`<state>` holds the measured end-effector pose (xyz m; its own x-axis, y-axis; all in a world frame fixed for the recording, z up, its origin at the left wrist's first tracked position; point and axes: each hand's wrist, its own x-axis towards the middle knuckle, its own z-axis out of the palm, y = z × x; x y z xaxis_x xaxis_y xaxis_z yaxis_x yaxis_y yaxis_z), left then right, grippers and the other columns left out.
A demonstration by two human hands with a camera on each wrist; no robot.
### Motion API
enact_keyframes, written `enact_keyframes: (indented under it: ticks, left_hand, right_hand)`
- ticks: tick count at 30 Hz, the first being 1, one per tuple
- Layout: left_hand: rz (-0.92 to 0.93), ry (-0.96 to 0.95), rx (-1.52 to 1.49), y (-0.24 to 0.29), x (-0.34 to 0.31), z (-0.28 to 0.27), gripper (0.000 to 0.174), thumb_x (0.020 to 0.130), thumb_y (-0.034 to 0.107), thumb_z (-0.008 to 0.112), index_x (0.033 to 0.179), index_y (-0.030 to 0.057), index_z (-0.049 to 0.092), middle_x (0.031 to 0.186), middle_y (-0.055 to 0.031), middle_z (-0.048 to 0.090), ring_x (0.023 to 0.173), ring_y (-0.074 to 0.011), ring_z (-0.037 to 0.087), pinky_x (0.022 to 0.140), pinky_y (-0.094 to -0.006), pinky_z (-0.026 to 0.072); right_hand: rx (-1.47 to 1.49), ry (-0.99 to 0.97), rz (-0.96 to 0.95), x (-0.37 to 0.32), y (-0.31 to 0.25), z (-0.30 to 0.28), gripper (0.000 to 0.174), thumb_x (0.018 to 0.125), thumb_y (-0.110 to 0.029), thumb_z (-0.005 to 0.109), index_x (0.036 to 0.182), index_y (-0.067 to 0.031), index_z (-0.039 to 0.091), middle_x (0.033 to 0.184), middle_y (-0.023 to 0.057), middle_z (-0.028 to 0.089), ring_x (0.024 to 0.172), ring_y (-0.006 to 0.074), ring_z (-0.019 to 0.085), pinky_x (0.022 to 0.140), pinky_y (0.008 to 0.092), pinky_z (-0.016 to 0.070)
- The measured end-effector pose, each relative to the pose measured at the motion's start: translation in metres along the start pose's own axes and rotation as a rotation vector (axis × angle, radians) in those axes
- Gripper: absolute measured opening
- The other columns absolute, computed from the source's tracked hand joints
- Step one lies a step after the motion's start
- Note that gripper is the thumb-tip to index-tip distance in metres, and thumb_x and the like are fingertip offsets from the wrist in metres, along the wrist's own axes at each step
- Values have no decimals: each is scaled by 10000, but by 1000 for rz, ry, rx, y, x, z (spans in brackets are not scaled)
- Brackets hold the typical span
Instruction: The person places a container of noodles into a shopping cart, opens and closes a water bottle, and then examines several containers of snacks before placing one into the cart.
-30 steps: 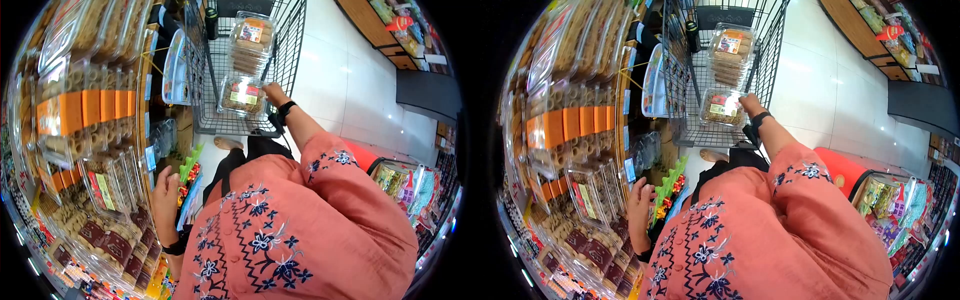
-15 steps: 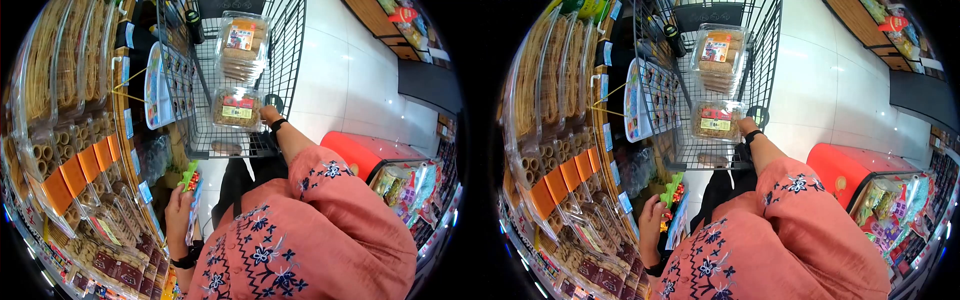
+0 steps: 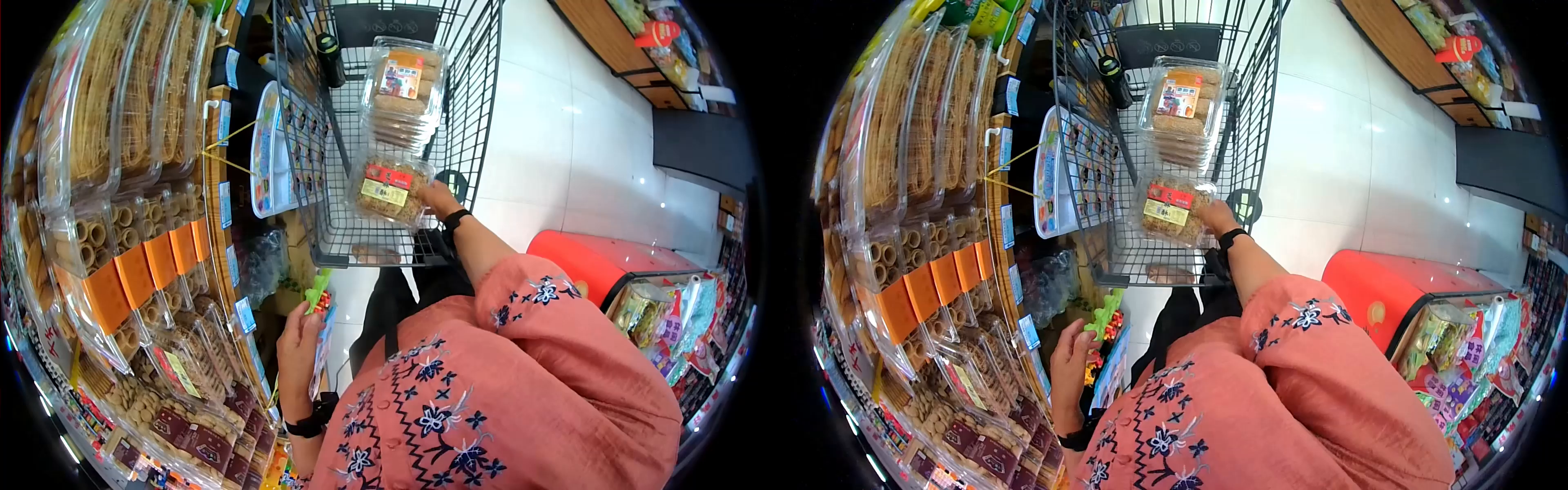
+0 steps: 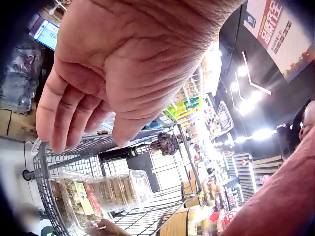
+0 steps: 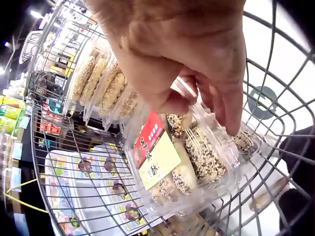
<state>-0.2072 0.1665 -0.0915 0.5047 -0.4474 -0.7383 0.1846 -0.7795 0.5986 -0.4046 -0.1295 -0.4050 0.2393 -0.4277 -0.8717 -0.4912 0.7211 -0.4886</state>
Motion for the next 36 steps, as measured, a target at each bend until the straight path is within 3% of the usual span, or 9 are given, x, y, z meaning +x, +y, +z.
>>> enact_keyframes:
  ticks: [7,8,16,19,23,28,32,35,36]
  left_hand:
    - [59,25,-18,-23,-7,-13,509,1026,332,558,1386,-23,504,1152,-144,672,975,-191,675,758,-282,545]
    - [47,45,-21,-20,-8,-16,497,1017,314,566,1377,-26,516,1136,-129,672,978,-176,668,764,-279,533]
    - [229,120,-146,8,-10,-42,492,1032,320,542,1389,-17,515,1191,-127,655,1042,-183,655,834,-299,532]
    - [339,117,-260,23,-8,-43,502,1046,333,515,1402,-20,499,1272,-139,621,1154,-205,618,918,-314,517]
    - [402,-27,-439,38,-18,-45,754,1034,532,447,1525,-23,305,1438,-197,502,1301,-263,518,1008,-362,474]
    - [528,-49,-712,27,-43,-55,807,1034,558,413,1544,-38,224,1503,-206,419,1339,-300,479,1067,-393,440]
    - [567,45,-757,6,-75,-65,813,1043,538,402,1540,-67,184,1526,-239,362,1373,-321,436,1119,-423,396]
    - [397,-151,-1568,13,-108,-82,830,1043,541,401,1538,-82,168,1536,-255,334,1388,-331,413,1128,-431,383]
    - [515,33,-1241,7,-109,-73,828,1043,540,400,1537,-84,170,1532,-257,339,1386,-331,415,1127,-432,384]
  right_hand:
    - [-128,-73,-73,-48,-37,-13,257,838,-170,644,1019,9,606,869,79,606,750,202,620,641,360,565]
    - [-109,-99,-88,-52,-40,-20,233,816,-176,686,939,-9,578,842,70,565,745,206,586,613,411,550]
    - [-243,-284,-327,-186,-134,-40,215,833,-184,647,1013,-74,605,929,13,621,856,138,627,725,317,568]
    - [-278,-409,-432,-236,-169,-20,207,848,-187,612,1030,-87,611,922,-11,607,888,121,628,757,308,565]
    - [-307,-545,-543,-295,-204,22,132,865,-195,603,960,-104,593,922,-21,602,902,92,603,773,278,536]
    - [-370,-638,-708,-330,-212,62,128,875,-176,603,810,-103,521,807,-50,535,779,47,534,706,246,490]
    - [-395,-744,-744,-361,-215,86,137,886,-202,625,843,-103,540,824,-56,530,780,42,522,703,244,481]
    - [-393,-815,-748,-377,-217,100,135,892,-211,634,872,-100,560,853,-54,536,799,45,526,719,244,488]
    - [-411,-852,-750,-375,-219,102,133,894,-214,641,908,-95,585,883,-49,547,831,48,536,743,250,502]
